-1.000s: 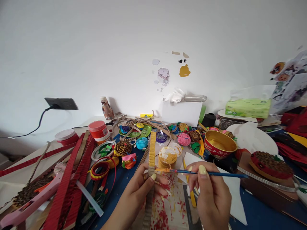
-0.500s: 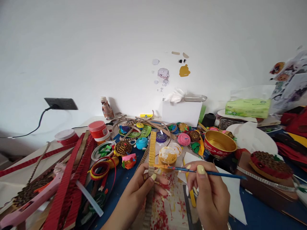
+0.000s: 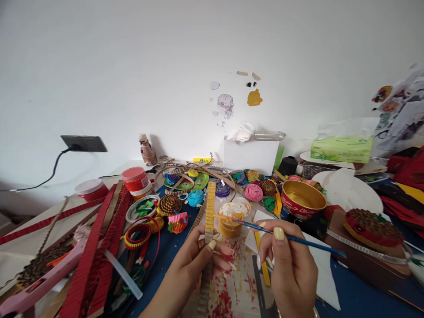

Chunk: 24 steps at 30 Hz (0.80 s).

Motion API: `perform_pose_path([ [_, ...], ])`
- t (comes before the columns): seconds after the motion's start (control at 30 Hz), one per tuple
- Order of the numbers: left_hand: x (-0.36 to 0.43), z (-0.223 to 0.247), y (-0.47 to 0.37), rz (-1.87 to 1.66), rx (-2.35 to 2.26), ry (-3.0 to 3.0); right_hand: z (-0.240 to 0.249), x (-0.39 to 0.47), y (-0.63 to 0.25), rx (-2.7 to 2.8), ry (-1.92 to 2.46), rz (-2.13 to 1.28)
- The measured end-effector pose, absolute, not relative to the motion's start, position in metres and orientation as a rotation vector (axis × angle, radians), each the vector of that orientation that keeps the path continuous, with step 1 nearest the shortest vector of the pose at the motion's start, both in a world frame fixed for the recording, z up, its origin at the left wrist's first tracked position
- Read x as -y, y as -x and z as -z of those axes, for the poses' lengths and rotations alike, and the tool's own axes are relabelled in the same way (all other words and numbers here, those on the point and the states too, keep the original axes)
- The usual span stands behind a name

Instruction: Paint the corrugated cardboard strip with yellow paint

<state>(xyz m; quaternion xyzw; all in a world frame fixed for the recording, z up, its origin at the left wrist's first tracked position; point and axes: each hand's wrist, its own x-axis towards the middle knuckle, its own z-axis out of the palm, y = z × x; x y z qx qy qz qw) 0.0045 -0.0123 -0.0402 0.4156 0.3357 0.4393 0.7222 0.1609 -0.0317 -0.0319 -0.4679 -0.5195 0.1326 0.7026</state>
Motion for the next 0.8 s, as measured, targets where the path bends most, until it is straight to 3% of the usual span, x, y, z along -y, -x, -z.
perform_pose_path([
  [0.8, 0.0135, 0.0417, -0.0035, -0.980, -0.716, -0.895, 0.0340, 0.0327, -0.1624, 1.205, 1.104, -0.281],
])
